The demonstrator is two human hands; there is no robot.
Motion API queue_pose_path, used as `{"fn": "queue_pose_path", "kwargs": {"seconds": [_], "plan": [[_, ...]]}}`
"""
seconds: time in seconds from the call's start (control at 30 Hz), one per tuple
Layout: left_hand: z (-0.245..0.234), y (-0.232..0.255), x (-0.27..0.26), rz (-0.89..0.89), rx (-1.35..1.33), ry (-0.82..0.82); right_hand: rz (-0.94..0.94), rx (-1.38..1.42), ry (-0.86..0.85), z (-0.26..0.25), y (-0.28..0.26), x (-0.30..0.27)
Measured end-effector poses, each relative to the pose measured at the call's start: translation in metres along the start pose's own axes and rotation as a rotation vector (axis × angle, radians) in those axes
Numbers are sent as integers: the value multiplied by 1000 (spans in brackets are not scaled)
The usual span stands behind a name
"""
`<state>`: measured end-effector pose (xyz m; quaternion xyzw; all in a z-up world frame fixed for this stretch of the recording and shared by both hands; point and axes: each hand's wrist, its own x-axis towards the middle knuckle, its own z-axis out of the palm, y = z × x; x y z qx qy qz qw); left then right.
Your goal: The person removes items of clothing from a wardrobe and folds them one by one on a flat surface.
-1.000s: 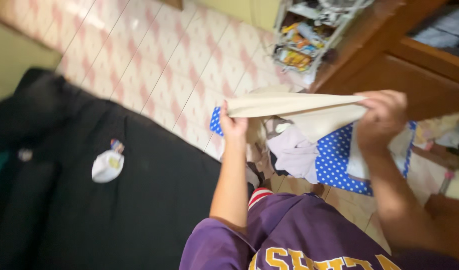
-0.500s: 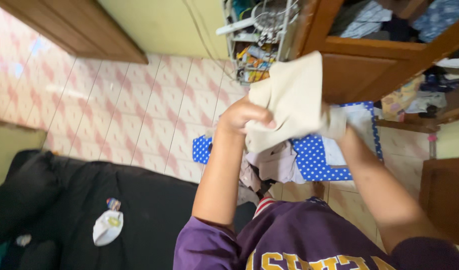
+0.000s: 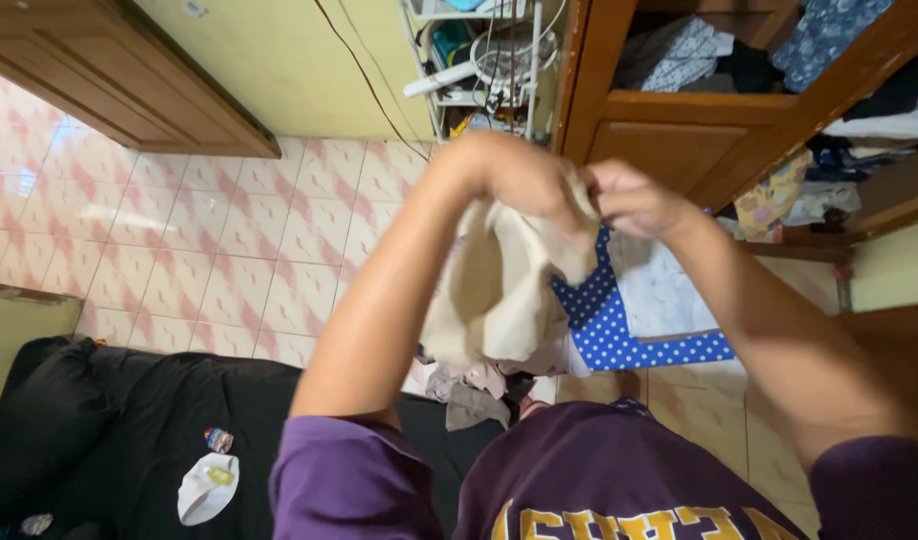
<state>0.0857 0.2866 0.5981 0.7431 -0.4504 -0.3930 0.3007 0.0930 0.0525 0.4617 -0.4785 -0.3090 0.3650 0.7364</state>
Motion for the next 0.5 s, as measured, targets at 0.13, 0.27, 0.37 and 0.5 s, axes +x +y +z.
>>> {"fn": "queue_pose_path", "kwargs": {"seconds": [0.13,0.27,0.37,0.5], "plan": [[-44,1,-20,-703,414,116,-95,50,-43,-37,-42,-13],[-57,1,-44,-545,604,412,152,56,-123,-37,-90,-22],[-59,8,-55,-555,752,867,190,6,-18,-20,-117,-31],[-80,1,-65,-266,1018,1307,151,33,-188,-14,-144,-33]]}}
